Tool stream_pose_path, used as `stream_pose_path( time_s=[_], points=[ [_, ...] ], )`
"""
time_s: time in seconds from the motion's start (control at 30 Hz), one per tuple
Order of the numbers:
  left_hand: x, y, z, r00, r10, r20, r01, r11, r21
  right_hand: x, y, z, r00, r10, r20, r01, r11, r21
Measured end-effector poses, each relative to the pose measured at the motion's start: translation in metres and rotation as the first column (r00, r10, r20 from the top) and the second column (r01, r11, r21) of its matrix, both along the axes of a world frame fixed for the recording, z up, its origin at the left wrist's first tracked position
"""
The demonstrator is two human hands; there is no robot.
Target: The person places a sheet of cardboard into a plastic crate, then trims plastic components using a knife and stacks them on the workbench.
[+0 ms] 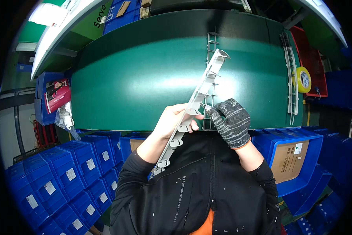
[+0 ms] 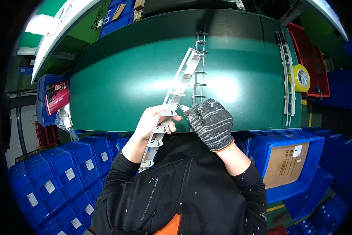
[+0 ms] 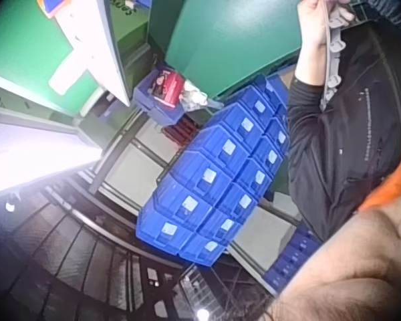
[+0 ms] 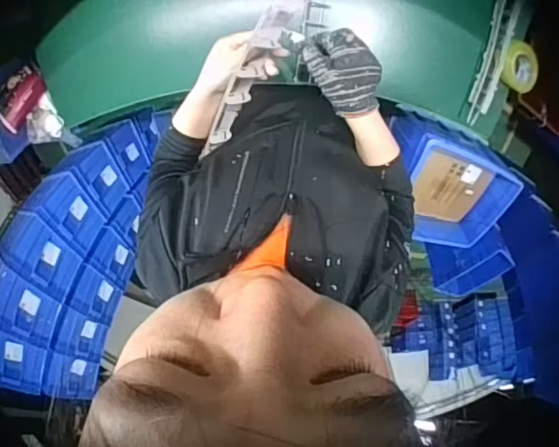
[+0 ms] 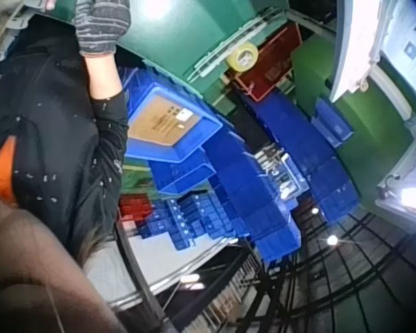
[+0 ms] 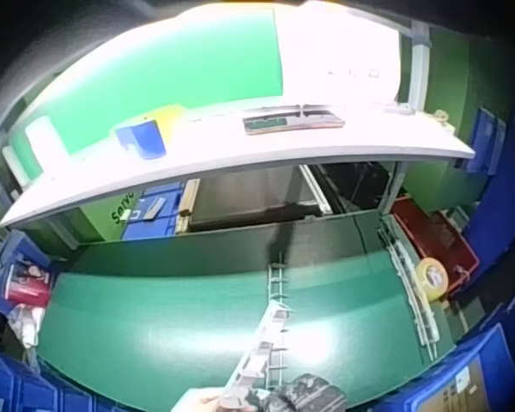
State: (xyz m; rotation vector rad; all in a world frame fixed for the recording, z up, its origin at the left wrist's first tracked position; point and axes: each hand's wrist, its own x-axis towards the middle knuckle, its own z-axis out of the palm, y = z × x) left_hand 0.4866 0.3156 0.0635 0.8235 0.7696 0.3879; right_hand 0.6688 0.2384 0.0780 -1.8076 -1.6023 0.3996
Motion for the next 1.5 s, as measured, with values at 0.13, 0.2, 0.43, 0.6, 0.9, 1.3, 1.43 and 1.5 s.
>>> stream_pose_path(
  time_s=[0.13,0.2,0.43,0.6,0.9,1.3,1.43,1.5],
  points=[
    [-0.005,0.001,0.002,0.999,-0.052,-0.001,0.052,0.999,-0.010,0.014,0.004,-0.009,0.991,-0.096,-0.089,0.110,0.981,0.162],
    [-0.007,0.001,0.007,0.999,-0.033,0.027,0.036,0.993,-0.113,0.023,0.001,-0.005,0.988,-0.119,-0.095,0.127,0.988,0.088],
    [-0.003,0.002,0.005,0.996,-0.085,0.003,0.085,0.996,0.001,0.022,-0.008,-0.007,0.970,0.013,-0.243,-0.007,1.000,0.024],
    [0.000,0.002,0.005,0.998,-0.058,-0.028,0.057,0.998,-0.035,0.031,-0.001,-0.004,0.922,-0.021,-0.388,-0.017,0.996,-0.093],
    [0.007,0.004,0.008,0.993,-0.093,-0.078,0.093,0.996,0.005,0.033,0.011,-0.007,0.980,0.087,-0.180,-0.086,0.996,0.013],
    [0.004,0.010,-0.006,0.922,-0.270,0.278,0.319,0.936,-0.149,0.048,0.026,-0.005,-0.349,0.217,-0.912,0.017,0.974,0.225],
    [-0.010,0.014,0.017,0.918,-0.379,-0.117,0.395,0.898,0.191,0.069,0.033,0.019,-0.323,0.240,-0.915,0.251,0.954,0.161],
    [-0.009,0.017,0.023,0.919,-0.388,-0.066,0.393,0.909,0.140,0.064,0.040,0.030,-0.243,0.247,-0.938,0.310,0.936,0.167]
  ],
)
